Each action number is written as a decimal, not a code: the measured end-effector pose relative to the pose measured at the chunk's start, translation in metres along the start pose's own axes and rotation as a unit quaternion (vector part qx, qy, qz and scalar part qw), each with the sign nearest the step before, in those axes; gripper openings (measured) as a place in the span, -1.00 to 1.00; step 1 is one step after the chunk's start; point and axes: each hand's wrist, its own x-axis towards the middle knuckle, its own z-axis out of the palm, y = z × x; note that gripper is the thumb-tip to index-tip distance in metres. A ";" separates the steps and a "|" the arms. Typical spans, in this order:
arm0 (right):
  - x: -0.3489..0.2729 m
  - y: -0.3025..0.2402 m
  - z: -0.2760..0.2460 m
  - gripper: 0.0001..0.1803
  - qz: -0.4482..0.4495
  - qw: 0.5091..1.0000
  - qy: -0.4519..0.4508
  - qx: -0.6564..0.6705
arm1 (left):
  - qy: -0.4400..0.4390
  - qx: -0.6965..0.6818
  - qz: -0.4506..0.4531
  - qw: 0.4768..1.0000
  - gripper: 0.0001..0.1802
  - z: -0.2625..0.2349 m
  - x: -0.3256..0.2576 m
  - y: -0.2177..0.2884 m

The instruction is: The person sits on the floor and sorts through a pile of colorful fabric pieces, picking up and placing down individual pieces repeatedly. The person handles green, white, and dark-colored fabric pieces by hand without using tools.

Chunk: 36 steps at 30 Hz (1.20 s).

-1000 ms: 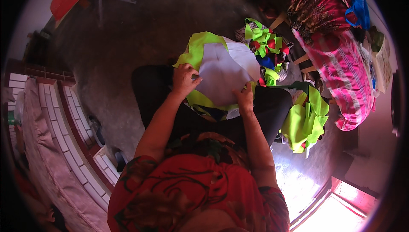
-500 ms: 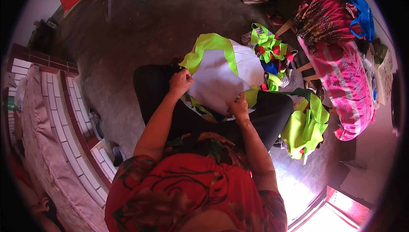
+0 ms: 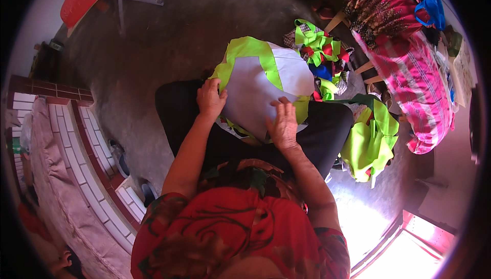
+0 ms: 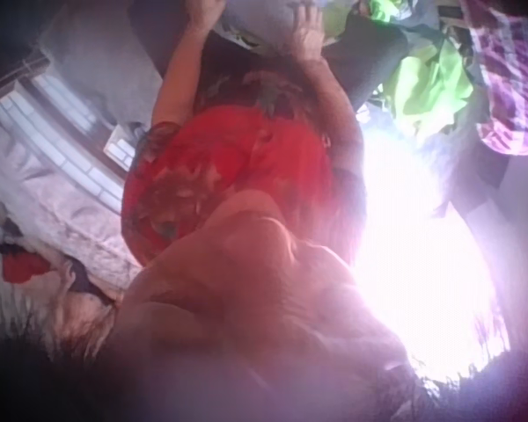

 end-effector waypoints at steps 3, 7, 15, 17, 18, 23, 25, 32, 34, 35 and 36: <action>-0.008 -0.001 0.019 -0.25 -0.087 0.991 -0.075 -0.071 | 0.019 -0.018 0.162 0.986 -0.54 -0.001 0.002 0.017; -0.016 0.001 0.036 -0.14 -0.026 0.972 -0.190 -0.137 | -0.032 0.008 0.275 0.961 -0.42 0.002 -0.001 0.041; -0.026 0.024 0.061 -0.21 -0.071 0.974 -0.104 -0.188 | -0.113 0.036 0.296 0.948 -0.41 0.031 0.001 0.045; -0.024 0.031 0.075 -0.22 -0.086 0.968 -0.083 -0.220 | -0.105 0.031 0.278 0.954 -0.29 0.037 0.000 0.034; -0.024 0.031 0.073 -0.22 -0.068 0.974 -0.101 -0.192 | -0.100 0.017 0.280 0.955 -0.25 0.035 -0.002 0.033; -0.012 0.011 0.031 -0.24 0.000 0.986 -0.164 -0.030 | -0.137 0.150 0.302 0.931 -0.27 0.044 0.000 0.025; -0.012 0.008 -0.004 -0.27 0.004 0.992 -0.129 0.009 | -0.155 0.144 0.291 0.933 -0.28 0.049 0.000 0.028; -0.035 0.037 -0.139 -0.59 0.052 0.969 0.242 0.014 | -0.135 0.091 0.299 0.940 -0.28 0.044 -0.002 0.019; -0.059 0.062 -0.170 -0.57 0.130 0.936 0.327 -0.028 | -0.124 0.089 0.316 0.937 -0.30 0.044 -0.001 0.018; -0.075 0.088 -0.182 -0.59 0.157 0.920 0.345 -0.099 | -0.130 0.087 0.314 0.937 -0.30 0.045 0.000 0.020; -0.084 0.095 -0.193 -0.57 0.212 0.906 0.345 -0.122 | -0.130 0.093 0.307 0.938 -0.31 0.043 -0.001 0.018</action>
